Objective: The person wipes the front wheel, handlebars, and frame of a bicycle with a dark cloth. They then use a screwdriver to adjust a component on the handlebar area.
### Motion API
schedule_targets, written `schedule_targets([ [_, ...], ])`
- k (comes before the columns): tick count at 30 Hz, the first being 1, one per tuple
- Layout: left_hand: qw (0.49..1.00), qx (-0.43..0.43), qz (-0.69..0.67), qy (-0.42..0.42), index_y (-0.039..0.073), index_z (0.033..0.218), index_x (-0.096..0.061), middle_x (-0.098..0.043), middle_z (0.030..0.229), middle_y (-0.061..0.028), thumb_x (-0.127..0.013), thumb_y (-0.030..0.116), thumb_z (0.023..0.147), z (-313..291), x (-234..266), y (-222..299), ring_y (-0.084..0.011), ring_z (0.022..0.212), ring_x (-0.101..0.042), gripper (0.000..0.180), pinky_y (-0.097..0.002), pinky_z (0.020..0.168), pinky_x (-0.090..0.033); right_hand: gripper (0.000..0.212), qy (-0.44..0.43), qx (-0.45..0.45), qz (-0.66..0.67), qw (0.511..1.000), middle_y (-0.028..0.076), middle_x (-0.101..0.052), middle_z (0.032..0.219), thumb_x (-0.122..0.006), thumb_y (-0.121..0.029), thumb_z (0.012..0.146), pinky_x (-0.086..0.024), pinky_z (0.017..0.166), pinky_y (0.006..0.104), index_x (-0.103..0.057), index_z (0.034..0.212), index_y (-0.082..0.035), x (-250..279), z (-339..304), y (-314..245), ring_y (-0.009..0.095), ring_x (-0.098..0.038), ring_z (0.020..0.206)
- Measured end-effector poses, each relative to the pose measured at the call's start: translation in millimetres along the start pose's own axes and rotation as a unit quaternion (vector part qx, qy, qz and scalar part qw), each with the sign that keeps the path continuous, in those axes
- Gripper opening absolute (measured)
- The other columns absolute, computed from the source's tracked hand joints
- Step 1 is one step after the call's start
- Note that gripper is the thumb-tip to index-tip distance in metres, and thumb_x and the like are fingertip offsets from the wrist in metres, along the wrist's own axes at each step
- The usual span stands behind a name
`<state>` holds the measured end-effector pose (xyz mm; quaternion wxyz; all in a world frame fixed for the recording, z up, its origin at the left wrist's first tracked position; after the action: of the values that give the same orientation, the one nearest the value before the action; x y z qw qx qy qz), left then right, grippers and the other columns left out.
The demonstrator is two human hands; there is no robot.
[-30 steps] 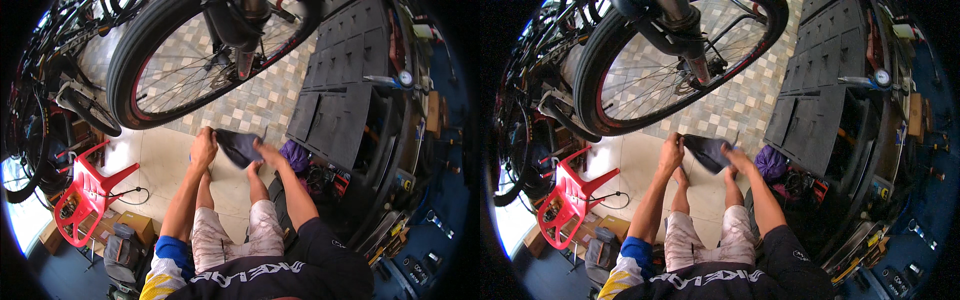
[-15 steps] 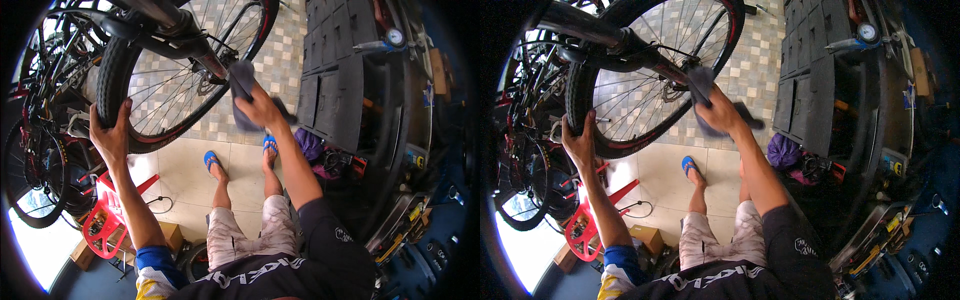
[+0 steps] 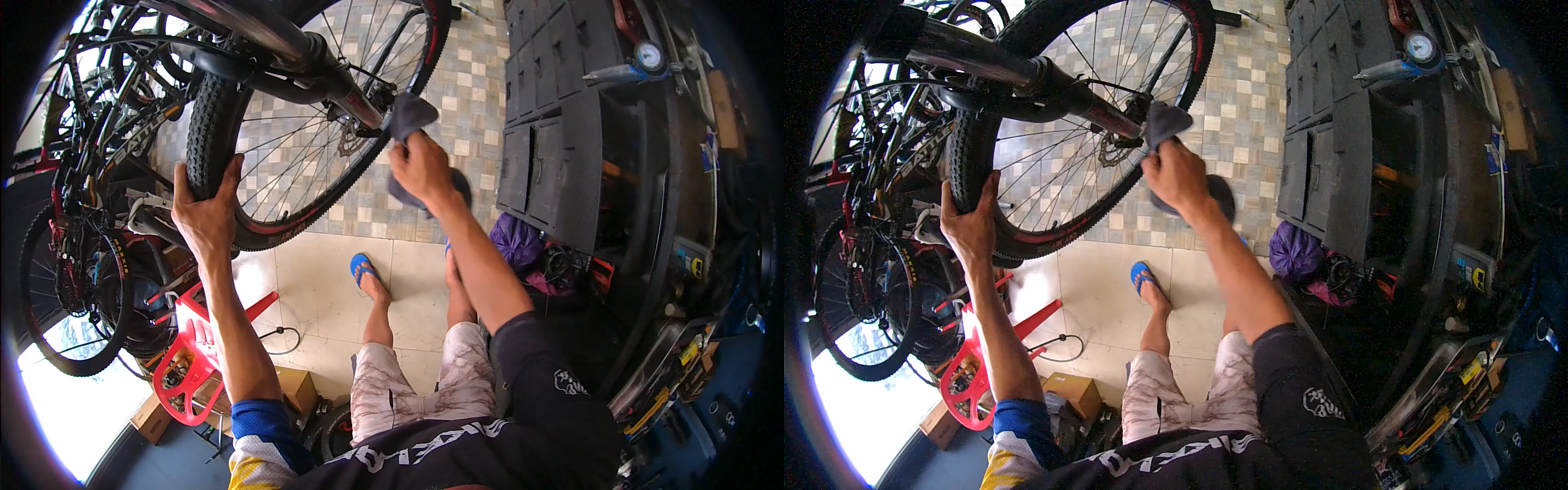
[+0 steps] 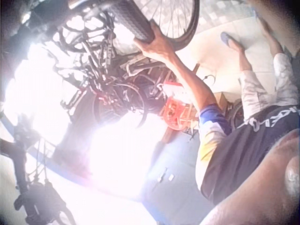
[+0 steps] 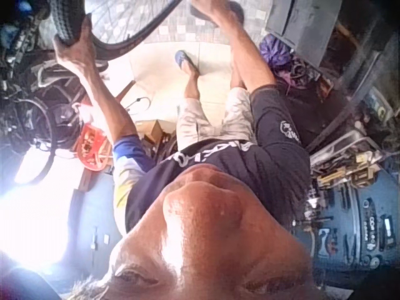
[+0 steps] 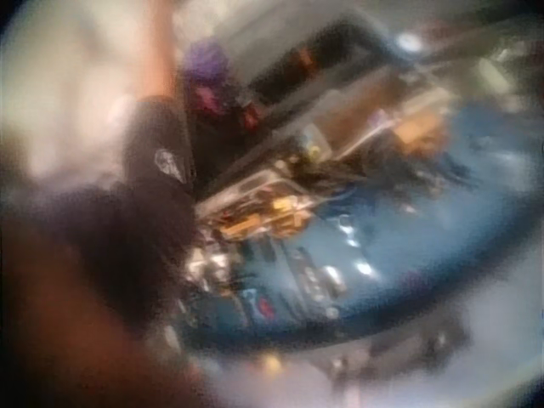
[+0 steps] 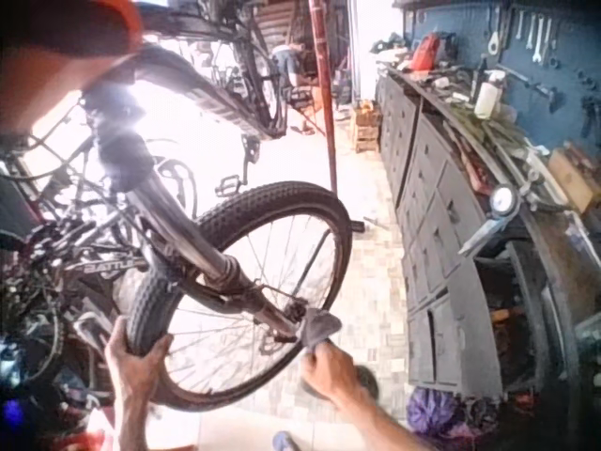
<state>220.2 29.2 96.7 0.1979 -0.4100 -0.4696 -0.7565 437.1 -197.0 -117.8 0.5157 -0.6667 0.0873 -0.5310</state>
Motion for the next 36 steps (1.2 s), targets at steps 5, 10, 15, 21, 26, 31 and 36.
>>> schedule_targets([
  [5, 0.999, 0.008, 0.026, -0.019, -0.001, 0.106, -0.068, -0.072, 0.086, -0.0139, -0.088, 0.047, 0.077, 2.6, 1.3, -1.2, -0.0212, 0.075, -0.062, 0.060, -0.0361, 0.073, -0.052, 0.034, -0.146, -0.091, -0.012, 0.985, 0.027, -0.071, 0.105, -0.058, -0.024, 0.092, -0.054, 0.086, 0.0522, -0.064, 0.117, -0.003, -33.4, -11.2, 23.6, 0.047, -0.068, 0.100],
  [10, 0.999, -0.030, 0.028, -0.012, 0.000, 0.105, -0.066, -0.070, 0.078, -0.0186, -0.086, 0.051, 0.077, 5.9, 1.3, 20.2, -0.0269, 0.069, -0.064, 0.062, -0.0383, 0.070, -0.052, 0.036, -0.032, -0.137, 0.038, 0.989, 0.027, -0.072, 0.105, -0.060, -0.026, 0.091, -0.053, 0.088, 0.0534, -0.063, 0.119, -0.004, 3.8, 7.3, 17.2, 0.047, -0.068, 0.101],
  [15, 0.999, -0.029, 0.015, -0.024, -0.001, 0.105, -0.067, -0.070, 0.078, -0.0201, -0.086, 0.052, 0.077, 9.2, -1.6, 19.7, -0.0306, 0.070, -0.066, 0.063, -0.0398, 0.072, -0.053, 0.031, -0.059, -0.127, -0.053, 0.989, 0.030, -0.071, 0.095, -0.060, -0.026, 0.091, -0.056, 0.083, 0.0567, -0.062, 0.102, 0.002, -14.5, 31.1, -27.5, 0.049, -0.069, 0.091],
  [21, 0.998, -0.015, 0.040, -0.036, -0.002, 0.113, -0.070, -0.075, 0.088, -0.0160, -0.086, 0.044, 0.079, 7.9, -1.6, 20.2, -0.0222, 0.078, -0.069, 0.060, -0.0365, 0.076, -0.054, 0.026, -0.075, -0.027, -0.130, 0.988, 0.024, -0.072, 0.097, -0.063, -0.023, 0.090, -0.058, 0.080, 0.0535, -0.067, 0.100, 0.000, -18.0, 38.7, -34.8, 0.044, -0.071, 0.088],
  [26, 0.997, -0.051, 0.052, -0.020, -0.002, 0.116, -0.069, -0.075, 0.094, -0.0142, -0.087, 0.043, 0.079, 19.7, -0.6, 27.8, -0.0201, 0.080, -0.068, 0.062, -0.0349, 0.077, -0.054, 0.027, -0.036, 0.044, 0.017, 0.998, 0.023, -0.071, 0.106, -0.061, -0.021, 0.089, -0.057, 0.083, 0.0513, -0.070, 0.106, -0.003, -14.6, 30.9, 8.7, 0.043, -0.069, 0.095],
  [31, 0.997, -0.076, 0.001, -0.026, -0.005, 0.115, -0.068, -0.072, 0.089, -0.0070, -0.087, 0.038, 0.081, 27.2, -2.7, 7.3, -0.0149, 0.077, -0.062, 0.058, -0.0312, 0.073, -0.051, 0.035, 0.037, -0.120, 0.365, 0.923, 0.012, -0.074, 0.112, -0.062, -0.016, 0.090, -0.052, 0.093, 0.0340, -0.068, 0.123, -0.003, -4.9, 26.0, 79.4, 0.021, -0.069, 0.103],
  [36, 0.996, -0.047, -0.044, -0.059, -0.004, 0.115, -0.068, -0.073, 0.090, -0.0060, -0.090, 0.032, 0.080, 35.0, -4.3, -16.0, -0.0107, 0.073, -0.061, 0.054, -0.0268, 0.068, -0.050, 0.038, -0.022, -0.138, 0.460, 0.877, 0.006, -0.071, 0.114, -0.065, -0.014, 0.089, -0.051, 0.094, 0.0333, -0.066, 0.126, -0.002, -18.8, 21.6, 75.8, 0.018, -0.064, 0.104],
])
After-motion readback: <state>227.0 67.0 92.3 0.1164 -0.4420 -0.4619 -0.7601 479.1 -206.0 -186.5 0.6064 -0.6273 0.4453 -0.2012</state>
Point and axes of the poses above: each hand's wrist, its own z-axis towards the middle knuckle, its own x-axis out of the back of the hand, y = z × x, the point moved 9 cm from there along z, towards the middle knuckle
